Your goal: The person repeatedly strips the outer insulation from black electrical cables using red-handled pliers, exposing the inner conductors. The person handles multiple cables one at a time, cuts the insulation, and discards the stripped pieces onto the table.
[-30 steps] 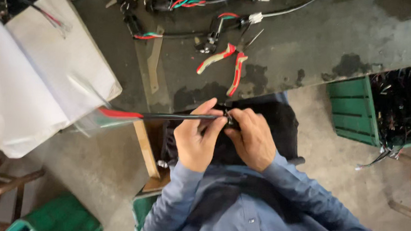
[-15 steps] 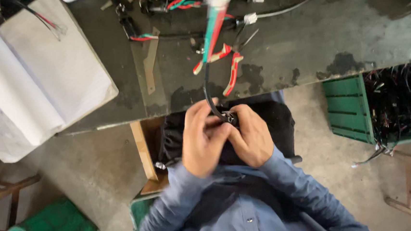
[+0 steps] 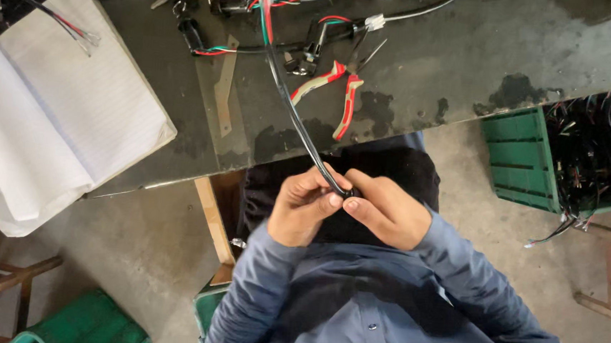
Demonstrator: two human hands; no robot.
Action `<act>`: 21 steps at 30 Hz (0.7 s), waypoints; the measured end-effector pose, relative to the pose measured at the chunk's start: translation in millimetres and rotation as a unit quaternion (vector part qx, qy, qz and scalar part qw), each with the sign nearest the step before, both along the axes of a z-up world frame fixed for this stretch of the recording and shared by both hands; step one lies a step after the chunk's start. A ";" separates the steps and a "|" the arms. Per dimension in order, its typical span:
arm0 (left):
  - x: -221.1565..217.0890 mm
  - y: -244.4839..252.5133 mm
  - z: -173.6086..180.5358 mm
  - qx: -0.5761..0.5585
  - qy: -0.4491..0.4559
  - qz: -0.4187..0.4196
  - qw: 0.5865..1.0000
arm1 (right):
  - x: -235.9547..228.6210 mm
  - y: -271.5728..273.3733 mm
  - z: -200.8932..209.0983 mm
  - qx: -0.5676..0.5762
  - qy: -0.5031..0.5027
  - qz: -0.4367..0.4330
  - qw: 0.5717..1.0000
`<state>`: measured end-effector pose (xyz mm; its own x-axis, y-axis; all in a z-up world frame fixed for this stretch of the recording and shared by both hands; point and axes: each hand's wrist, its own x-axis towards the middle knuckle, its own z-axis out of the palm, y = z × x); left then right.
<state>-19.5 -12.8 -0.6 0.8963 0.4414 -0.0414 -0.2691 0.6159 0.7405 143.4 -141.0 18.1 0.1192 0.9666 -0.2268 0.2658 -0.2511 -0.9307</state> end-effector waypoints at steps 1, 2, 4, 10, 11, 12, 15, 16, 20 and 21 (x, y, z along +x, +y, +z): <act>1.6 -5.0 -0.7 0.001 0.009 -0.006 1.000 | -0.9 -3.6 -3.1 -0.013 -0.003 0.006 1.000; 1.6 -4.0 0.0 0.003 0.018 -0.013 1.000 | -2.4 -9.2 -5.3 0.020 0.009 -0.009 1.000; 11.2 2.1 4.4 0.137 0.039 -0.044 0.989 | 0.3 -19.4 -6.7 0.088 0.034 -0.033 0.995; 79.9 49.7 26.5 0.704 0.219 0.225 0.637 | 25.6 -21.8 -3.6 0.143 -0.011 -0.122 0.982; 90.2 52.0 26.3 0.723 0.270 0.227 0.593 | 26.4 -17.6 -3.3 0.056 -0.053 -0.157 0.985; 93.0 52.7 25.0 0.739 0.320 0.228 0.548 | 26.4 -12.5 -3.6 -0.033 -0.094 -0.189 0.977; 68.5 39.9 15.2 0.705 0.308 0.173 0.615 | 23.3 -7.9 -0.1 -0.073 -0.030 -0.238 0.968; 48.9 32.0 12.3 0.644 0.276 0.178 0.691 | 23.2 -9.7 3.3 -0.049 0.022 -0.246 0.968; -18.1 -4.6 9.7 0.266 0.257 -0.059 0.927 | 18.8 -24.4 25.9 0.055 -0.073 -0.143 0.985; -22.6 -11.6 11.0 0.319 0.250 -0.060 0.912 | 18.1 -24.3 32.0 0.036 -0.046 -0.127 0.990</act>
